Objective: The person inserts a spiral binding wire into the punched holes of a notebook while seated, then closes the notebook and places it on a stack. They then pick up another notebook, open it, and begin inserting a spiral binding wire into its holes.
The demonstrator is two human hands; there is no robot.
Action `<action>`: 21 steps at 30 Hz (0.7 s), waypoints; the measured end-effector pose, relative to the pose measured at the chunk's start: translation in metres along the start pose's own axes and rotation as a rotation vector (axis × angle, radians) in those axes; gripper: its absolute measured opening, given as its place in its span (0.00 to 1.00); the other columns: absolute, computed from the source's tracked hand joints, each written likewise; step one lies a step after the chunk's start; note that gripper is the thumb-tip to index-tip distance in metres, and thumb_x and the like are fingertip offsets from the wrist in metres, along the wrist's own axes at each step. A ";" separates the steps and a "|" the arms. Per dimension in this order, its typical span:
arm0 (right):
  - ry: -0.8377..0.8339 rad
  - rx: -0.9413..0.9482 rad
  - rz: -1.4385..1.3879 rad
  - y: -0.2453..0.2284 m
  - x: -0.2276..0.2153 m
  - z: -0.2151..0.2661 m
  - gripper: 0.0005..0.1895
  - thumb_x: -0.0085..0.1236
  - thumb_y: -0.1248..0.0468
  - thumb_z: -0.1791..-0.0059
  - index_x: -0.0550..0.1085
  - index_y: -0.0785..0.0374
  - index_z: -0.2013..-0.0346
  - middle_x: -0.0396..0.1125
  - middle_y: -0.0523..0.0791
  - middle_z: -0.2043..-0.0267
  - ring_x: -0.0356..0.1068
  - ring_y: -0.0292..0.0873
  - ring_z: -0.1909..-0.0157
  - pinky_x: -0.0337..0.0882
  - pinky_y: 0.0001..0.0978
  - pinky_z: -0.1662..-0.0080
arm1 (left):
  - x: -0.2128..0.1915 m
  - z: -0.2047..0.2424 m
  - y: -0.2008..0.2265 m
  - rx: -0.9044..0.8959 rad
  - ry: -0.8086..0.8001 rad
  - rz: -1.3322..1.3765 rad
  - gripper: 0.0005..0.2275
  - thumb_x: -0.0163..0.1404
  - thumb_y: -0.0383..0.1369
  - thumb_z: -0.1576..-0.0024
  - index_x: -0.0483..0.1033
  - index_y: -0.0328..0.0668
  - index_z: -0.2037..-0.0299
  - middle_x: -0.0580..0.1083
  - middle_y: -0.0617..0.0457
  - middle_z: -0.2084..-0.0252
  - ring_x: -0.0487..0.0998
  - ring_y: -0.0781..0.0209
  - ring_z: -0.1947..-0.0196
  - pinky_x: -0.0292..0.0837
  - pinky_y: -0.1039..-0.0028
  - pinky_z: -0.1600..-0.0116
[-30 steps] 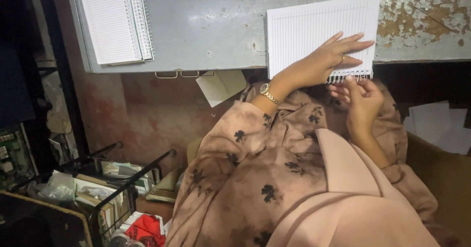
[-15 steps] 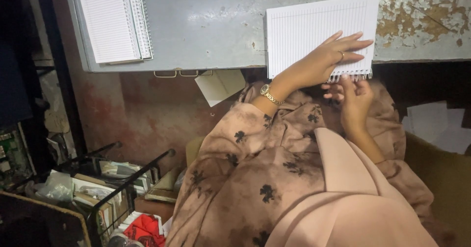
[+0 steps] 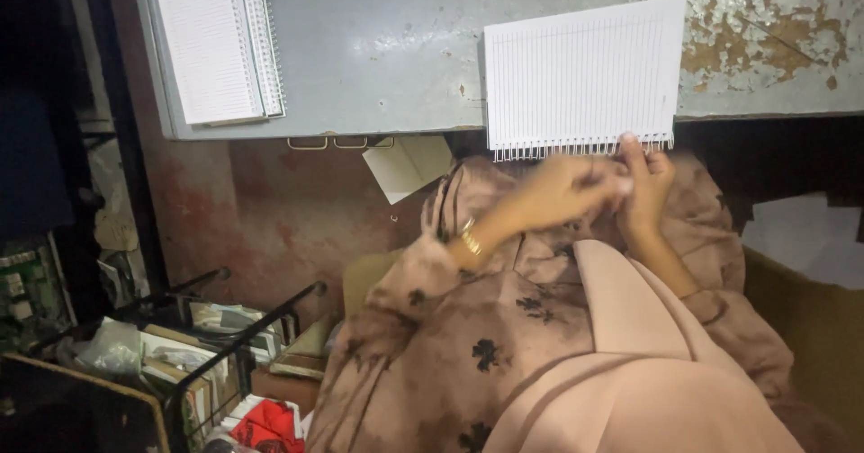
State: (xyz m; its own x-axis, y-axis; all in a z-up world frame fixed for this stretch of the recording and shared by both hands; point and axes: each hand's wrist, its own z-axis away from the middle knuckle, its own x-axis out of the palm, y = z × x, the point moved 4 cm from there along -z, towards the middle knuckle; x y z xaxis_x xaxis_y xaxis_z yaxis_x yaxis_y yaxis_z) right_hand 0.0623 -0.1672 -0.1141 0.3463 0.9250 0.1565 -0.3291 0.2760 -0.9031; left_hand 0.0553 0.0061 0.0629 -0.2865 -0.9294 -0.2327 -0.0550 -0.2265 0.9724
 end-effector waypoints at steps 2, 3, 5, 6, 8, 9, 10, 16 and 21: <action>-0.091 0.177 0.055 -0.066 0.033 0.039 0.18 0.62 0.54 0.42 0.65 0.62 0.62 0.72 0.50 0.69 0.75 0.44 0.76 0.73 0.30 0.80 | 0.030 0.035 -0.032 -0.521 -0.411 0.313 0.28 0.38 0.56 0.37 0.81 0.36 0.66 0.81 0.38 0.70 0.83 0.53 0.79 0.81 0.73 0.76; -0.075 0.181 0.048 -0.063 0.032 0.039 0.18 0.62 0.54 0.42 0.65 0.62 0.62 0.72 0.50 0.69 0.75 0.44 0.76 0.73 0.30 0.80 | 0.041 0.039 -0.051 -0.526 -0.427 0.311 0.28 0.38 0.56 0.37 0.81 0.36 0.66 0.81 0.38 0.70 0.83 0.53 0.79 0.81 0.73 0.76; -0.083 0.120 0.107 -0.062 0.029 0.037 0.16 0.63 0.56 0.42 0.67 0.62 0.62 0.71 0.49 0.68 0.74 0.40 0.75 0.72 0.28 0.80 | 0.052 0.047 -0.092 -0.569 0.030 0.281 0.22 0.44 0.54 0.36 0.73 0.45 0.46 0.79 0.42 0.68 0.85 0.50 0.66 0.82 0.64 0.61; -0.095 0.123 0.113 -0.056 0.019 0.033 0.16 0.63 0.56 0.42 0.67 0.62 0.62 0.71 0.49 0.68 0.74 0.40 0.75 0.72 0.28 0.80 | 0.060 0.040 -0.089 -0.571 0.044 0.285 0.22 0.44 0.54 0.36 0.73 0.45 0.46 0.79 0.42 0.68 0.85 0.50 0.66 0.82 0.64 0.61; -0.144 0.131 0.040 -0.046 0.006 0.023 0.17 0.51 0.47 0.39 0.65 0.58 0.58 0.72 0.51 0.62 0.75 0.43 0.71 0.71 0.26 0.79 | 0.064 0.024 -0.084 -0.530 0.455 1.048 0.19 0.58 0.42 0.37 0.68 0.33 0.49 0.73 0.38 0.51 0.77 0.43 0.48 0.73 0.56 0.38; -0.152 0.126 0.036 -0.047 0.006 0.027 0.17 0.51 0.47 0.39 0.65 0.58 0.58 0.72 0.51 0.62 0.75 0.43 0.71 0.71 0.26 0.79 | 0.062 0.020 -0.076 -0.520 0.459 1.044 0.19 0.58 0.42 0.37 0.68 0.33 0.49 0.73 0.38 0.51 0.77 0.43 0.48 0.73 0.56 0.38; -0.158 0.053 0.092 -0.052 0.004 0.028 0.14 0.52 0.51 0.38 0.67 0.58 0.57 0.72 0.52 0.61 0.75 0.43 0.70 0.71 0.26 0.78 | 0.063 0.013 -0.069 -0.523 0.455 1.090 0.18 0.59 0.43 0.37 0.70 0.36 0.53 0.74 0.39 0.50 0.77 0.47 0.46 0.69 0.57 0.35; -0.118 -0.085 0.188 -0.047 -0.005 0.021 0.07 0.55 0.62 0.37 0.70 0.61 0.57 0.70 0.50 0.67 0.72 0.41 0.76 0.69 0.25 0.80 | 0.082 -0.016 -0.058 -0.528 0.606 1.127 0.16 0.65 0.39 0.43 0.77 0.30 0.69 0.77 0.47 0.69 0.75 0.64 0.77 0.73 0.75 0.79; -0.115 -0.159 0.261 -0.041 0.002 0.013 0.08 0.60 0.67 0.39 0.71 0.66 0.60 0.69 0.51 0.73 0.68 0.39 0.81 0.64 0.27 0.83 | 0.094 -0.024 -0.083 -0.596 0.686 0.986 0.19 0.66 0.44 0.45 0.76 0.32 0.71 0.75 0.46 0.73 0.72 0.66 0.81 0.69 0.77 0.82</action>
